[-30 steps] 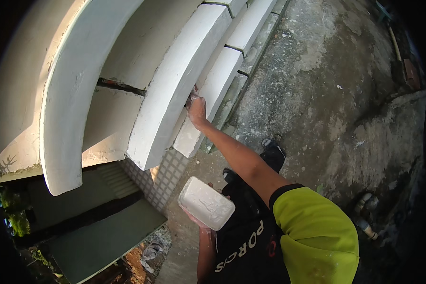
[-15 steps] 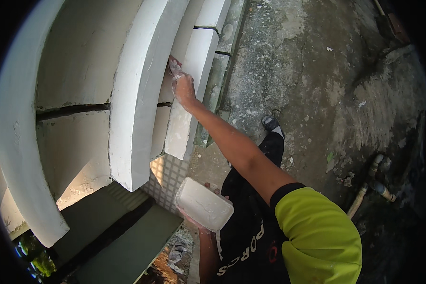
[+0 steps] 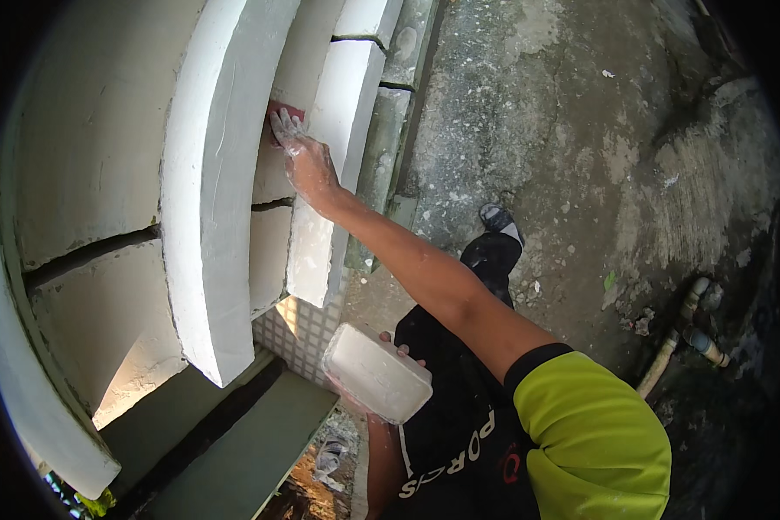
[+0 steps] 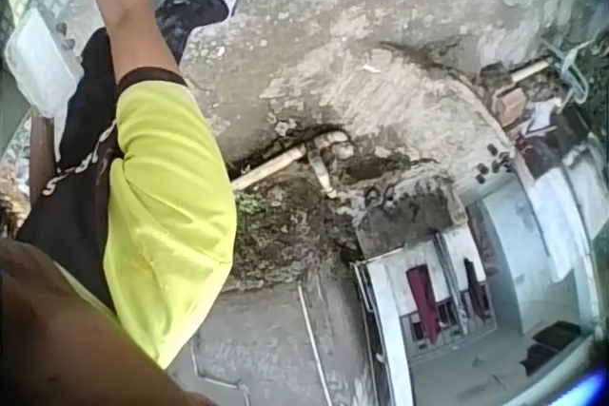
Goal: The person is applying white putty or plaster to cracks in a wall using a scraper.
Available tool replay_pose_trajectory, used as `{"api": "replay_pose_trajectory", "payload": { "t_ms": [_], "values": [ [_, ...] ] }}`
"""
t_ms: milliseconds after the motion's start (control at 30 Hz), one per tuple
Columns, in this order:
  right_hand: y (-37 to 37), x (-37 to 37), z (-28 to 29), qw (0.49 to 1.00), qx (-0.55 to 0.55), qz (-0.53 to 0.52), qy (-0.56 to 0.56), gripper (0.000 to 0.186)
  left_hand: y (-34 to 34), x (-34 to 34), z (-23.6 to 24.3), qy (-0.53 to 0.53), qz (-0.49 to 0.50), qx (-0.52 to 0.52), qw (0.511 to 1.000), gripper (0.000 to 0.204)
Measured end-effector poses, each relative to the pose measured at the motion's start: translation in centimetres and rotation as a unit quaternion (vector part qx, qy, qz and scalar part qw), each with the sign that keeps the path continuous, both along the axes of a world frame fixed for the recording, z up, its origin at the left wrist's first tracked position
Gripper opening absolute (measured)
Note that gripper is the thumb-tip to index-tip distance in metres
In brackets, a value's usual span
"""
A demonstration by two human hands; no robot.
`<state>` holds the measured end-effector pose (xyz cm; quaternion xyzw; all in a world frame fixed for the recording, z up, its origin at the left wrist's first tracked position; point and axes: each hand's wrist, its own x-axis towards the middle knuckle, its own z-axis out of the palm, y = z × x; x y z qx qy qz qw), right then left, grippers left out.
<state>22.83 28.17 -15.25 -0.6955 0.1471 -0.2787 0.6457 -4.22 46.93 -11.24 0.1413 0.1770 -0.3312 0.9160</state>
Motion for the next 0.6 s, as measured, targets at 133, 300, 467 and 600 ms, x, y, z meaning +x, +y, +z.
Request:
{"api": "replay_pose_trajectory", "payload": {
  "t_ms": [133, 300, 467, 600],
  "values": [
    [5.9, -3.5, 0.2, 0.976, -0.197, 0.073, -0.064, 0.058, 0.8, 0.6, -0.8, -0.003, 0.013, -0.017, 1.0, 0.071],
    [4.3, -8.0, -1.6, 0.986, -0.089, 0.051, -0.135, 0.055, 1.9, 1.1, -1.2, -0.021, 0.008, 0.0, 1.0, 0.072],
    [-1.6, -2.1, 0.2, 0.998, 0.058, -0.003, 0.017, 0.053, 1.7, 1.3, -1.9, -0.028, -0.003, -0.008, 1.0, 0.071],
    [3.5, -2.0, -0.1, 0.995, -0.032, 0.095, 0.007, 0.056, 1.5, 1.4, -1.9, -0.002, -0.006, -0.009, 1.0, 0.07]
  ]
}}
